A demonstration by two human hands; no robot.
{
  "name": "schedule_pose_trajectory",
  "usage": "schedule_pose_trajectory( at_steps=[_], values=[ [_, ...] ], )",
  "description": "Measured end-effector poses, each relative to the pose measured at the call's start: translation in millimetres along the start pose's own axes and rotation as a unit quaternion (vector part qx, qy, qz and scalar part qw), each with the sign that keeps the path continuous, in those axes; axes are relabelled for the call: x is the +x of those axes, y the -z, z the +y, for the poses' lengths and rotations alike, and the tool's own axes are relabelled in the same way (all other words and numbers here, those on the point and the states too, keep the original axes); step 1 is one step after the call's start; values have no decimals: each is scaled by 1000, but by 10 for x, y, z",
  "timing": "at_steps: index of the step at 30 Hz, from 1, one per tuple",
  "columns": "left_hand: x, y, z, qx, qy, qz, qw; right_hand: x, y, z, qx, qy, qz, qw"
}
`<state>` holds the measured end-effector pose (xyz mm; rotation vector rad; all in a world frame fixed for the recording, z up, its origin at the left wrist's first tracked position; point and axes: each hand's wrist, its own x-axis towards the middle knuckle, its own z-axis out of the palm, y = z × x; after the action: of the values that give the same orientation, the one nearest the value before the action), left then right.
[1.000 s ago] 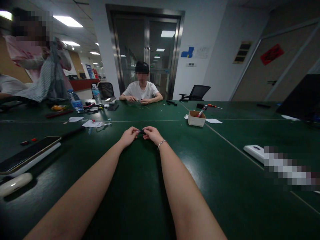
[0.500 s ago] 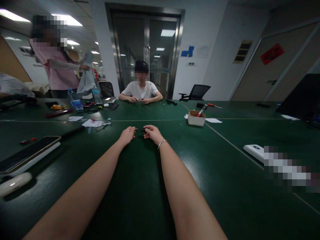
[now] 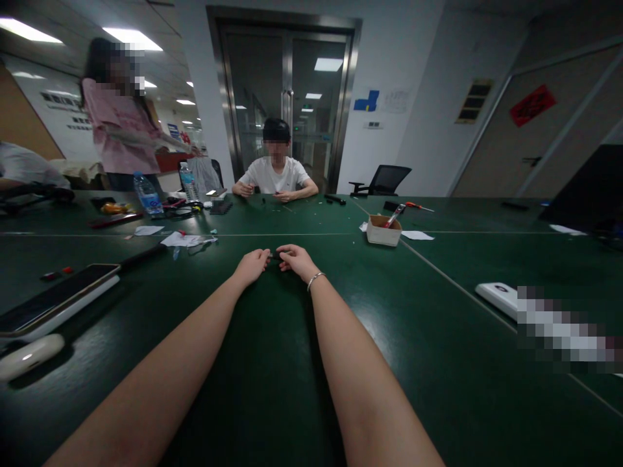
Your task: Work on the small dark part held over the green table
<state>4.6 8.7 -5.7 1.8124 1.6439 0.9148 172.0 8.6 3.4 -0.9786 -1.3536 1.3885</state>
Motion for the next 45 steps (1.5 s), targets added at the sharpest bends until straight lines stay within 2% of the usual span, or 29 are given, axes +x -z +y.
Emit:
schedule_pose_trajectory(
  at_steps=[11, 16, 21, 25, 34, 38, 45],
  values=[
    [-115, 98, 216, 72, 18, 17, 997, -46, -24, -32, 14, 9, -7, 1000],
    [-183, 113, 312, 71, 40, 49, 995, -72, -26, -39, 22, 18, -10, 1000],
    [-204, 125, 370, 74, 61, 48, 994, -85, -22, -41, 35, 28, -11, 999],
    [-178, 127, 330, 47, 60, 49, 996, -58, -16, -23, 35, 25, -14, 999],
    [-102, 48, 115, -14, -28, -2, 1000, -27, 8, -19, 59, -5, -1, 998],
    [-78, 37, 52, -42, -73, -4, 996, -50, 2, -43, 67, -10, 2, 998],
    [-63, 66, 33, -87, -95, 3, 992, -28, 12, -17, 65, -3, 13, 998]
  ],
)
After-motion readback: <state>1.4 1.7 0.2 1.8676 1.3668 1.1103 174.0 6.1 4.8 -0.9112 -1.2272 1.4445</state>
